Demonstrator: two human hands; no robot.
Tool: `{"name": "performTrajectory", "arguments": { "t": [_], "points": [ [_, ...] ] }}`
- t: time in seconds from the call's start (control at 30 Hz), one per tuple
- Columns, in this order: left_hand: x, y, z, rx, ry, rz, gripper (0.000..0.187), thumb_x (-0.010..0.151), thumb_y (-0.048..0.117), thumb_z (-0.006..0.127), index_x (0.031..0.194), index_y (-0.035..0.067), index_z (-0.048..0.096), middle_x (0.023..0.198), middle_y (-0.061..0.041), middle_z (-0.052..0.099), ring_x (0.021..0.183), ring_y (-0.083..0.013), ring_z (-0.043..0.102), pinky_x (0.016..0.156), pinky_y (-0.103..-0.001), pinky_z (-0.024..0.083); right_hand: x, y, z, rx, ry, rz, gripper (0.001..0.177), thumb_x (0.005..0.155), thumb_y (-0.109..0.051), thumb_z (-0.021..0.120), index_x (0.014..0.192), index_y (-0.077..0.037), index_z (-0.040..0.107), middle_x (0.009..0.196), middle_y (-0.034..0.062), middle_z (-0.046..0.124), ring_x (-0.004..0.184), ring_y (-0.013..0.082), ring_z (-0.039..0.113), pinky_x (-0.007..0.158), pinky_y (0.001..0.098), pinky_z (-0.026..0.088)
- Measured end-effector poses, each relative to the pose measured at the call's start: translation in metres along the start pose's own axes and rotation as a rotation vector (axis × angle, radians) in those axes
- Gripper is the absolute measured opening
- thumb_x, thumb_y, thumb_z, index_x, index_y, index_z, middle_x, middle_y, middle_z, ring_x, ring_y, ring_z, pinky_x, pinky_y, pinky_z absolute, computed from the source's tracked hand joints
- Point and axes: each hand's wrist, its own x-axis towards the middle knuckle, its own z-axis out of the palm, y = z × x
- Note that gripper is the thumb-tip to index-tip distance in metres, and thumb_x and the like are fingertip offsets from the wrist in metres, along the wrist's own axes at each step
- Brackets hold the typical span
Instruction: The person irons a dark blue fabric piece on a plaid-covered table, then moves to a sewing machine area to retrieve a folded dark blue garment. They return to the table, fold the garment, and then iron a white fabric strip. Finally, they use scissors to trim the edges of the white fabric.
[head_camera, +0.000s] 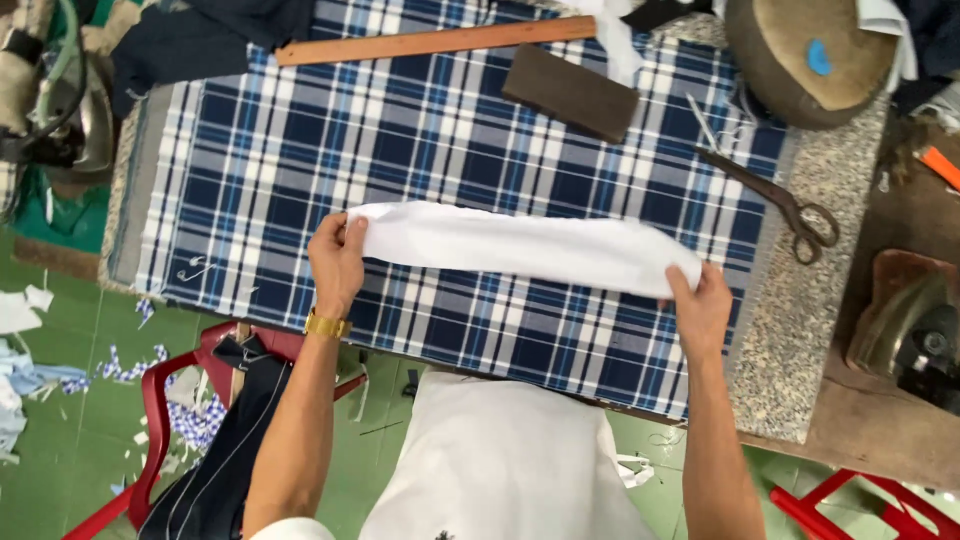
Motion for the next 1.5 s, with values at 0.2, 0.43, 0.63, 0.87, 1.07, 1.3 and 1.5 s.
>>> {"name": "performTrajectory", "arguments": {
  "t": [0.2, 0.43, 0.63, 0.87, 1.07, 1.3, 1.5],
  "points": [
    [0.016, -0.045, -0.029, 0.198, -0.034, -0.067, 0.013, 0.100, 0.017, 0.072, 0.099, 0.004, 0.074, 0.063, -0.004, 0.056, 0.061, -0.0153, 0.056, 0.057, -0.033, 0.045, -0.073, -0.004, 0.012, -0.219, 0.017, 0.294, 0.041, 0.098, -0.020, 0.078, 0.127, 0.005, 0.062, 0.092, 0.0237, 0.070, 0.068, 0.0236, 0.068, 0.053, 0.0329, 0.054],
    [0.036, -0.070, -0.082, 0.507, 0.065, 0.049, 0.009, 0.101, 0.018, 0.073, 0.104, 0.009, 0.074, 0.079, -0.012, 0.072, 0.076, -0.0345, 0.071, 0.068, -0.045, 0.051, -0.083, 0.053, -0.011, -0.348, 0.127, 0.113, 0.041, 0.103, -0.010, 0.079, 0.134, 0.010, 0.061, 0.101, 0.0334, 0.069, 0.082, 0.0364, 0.070, 0.060, 0.0457, 0.056],
    [0.077, -0.137, -0.139, 1.031, 0.328, 0.206, 0.011, 0.100, 0.018, 0.071, 0.111, 0.016, 0.071, 0.085, -0.009, 0.074, 0.080, -0.0325, 0.072, 0.071, -0.045, 0.053, -0.073, 0.037, -0.005, -0.575, 0.265, -0.239, 0.041, 0.099, 0.000, 0.078, 0.135, 0.009, 0.062, 0.112, 0.0281, 0.066, 0.097, 0.0417, 0.068, 0.073, 0.0460, 0.056],
    [0.048, -0.050, -0.075, 0.836, 0.153, 0.659, 0.044, 0.100, 0.027, 0.079, 0.131, -0.001, 0.066, 0.127, -0.027, 0.064, 0.122, -0.0452, 0.056, 0.108, -0.053, 0.036, -0.055, -0.002, 0.044, -0.637, 0.185, -0.580, 0.042, 0.094, 0.002, 0.076, 0.133, 0.003, 0.061, 0.129, 0.0270, 0.059, 0.122, 0.0473, 0.058, 0.103, 0.0557, 0.046],
    [0.005, -0.016, 0.031, 0.677, -0.202, 0.743, 0.051, 0.089, 0.033, 0.079, 0.132, 0.007, 0.065, 0.109, -0.015, 0.064, 0.101, -0.0321, 0.061, 0.089, -0.042, 0.046, -0.054, -0.040, 0.086, -0.647, 0.016, -0.493, 0.029, 0.101, -0.006, 0.071, 0.128, 0.003, 0.067, 0.127, 0.0256, 0.063, 0.122, 0.0426, 0.061, 0.102, 0.0527, 0.049],
    [0.034, -0.059, 0.029, 0.547, -0.316, 0.524, 0.010, 0.095, 0.010, 0.072, 0.104, 0.009, 0.076, 0.090, -0.011, 0.074, 0.085, -0.0320, 0.072, 0.083, -0.039, 0.054, -0.064, -0.016, 0.076, -0.796, 0.001, -0.397, 0.036, 0.105, -0.019, 0.066, 0.138, -0.003, 0.066, 0.152, 0.0237, 0.051, 0.144, 0.0388, 0.045, 0.114, 0.0504, 0.038],
    [0.054, -0.041, -0.017, 0.634, -0.406, 0.187, 0.021, 0.098, 0.024, 0.070, 0.117, 0.016, 0.074, 0.101, -0.012, 0.078, 0.092, -0.0394, 0.073, 0.083, -0.051, 0.056, -0.087, -0.024, 0.108, -0.791, -0.053, -0.451, 0.050, 0.101, -0.024, 0.069, 0.145, -0.003, 0.061, 0.166, 0.0257, 0.031, 0.153, 0.0429, 0.024, 0.122, 0.0512, 0.028]
  ]
}}
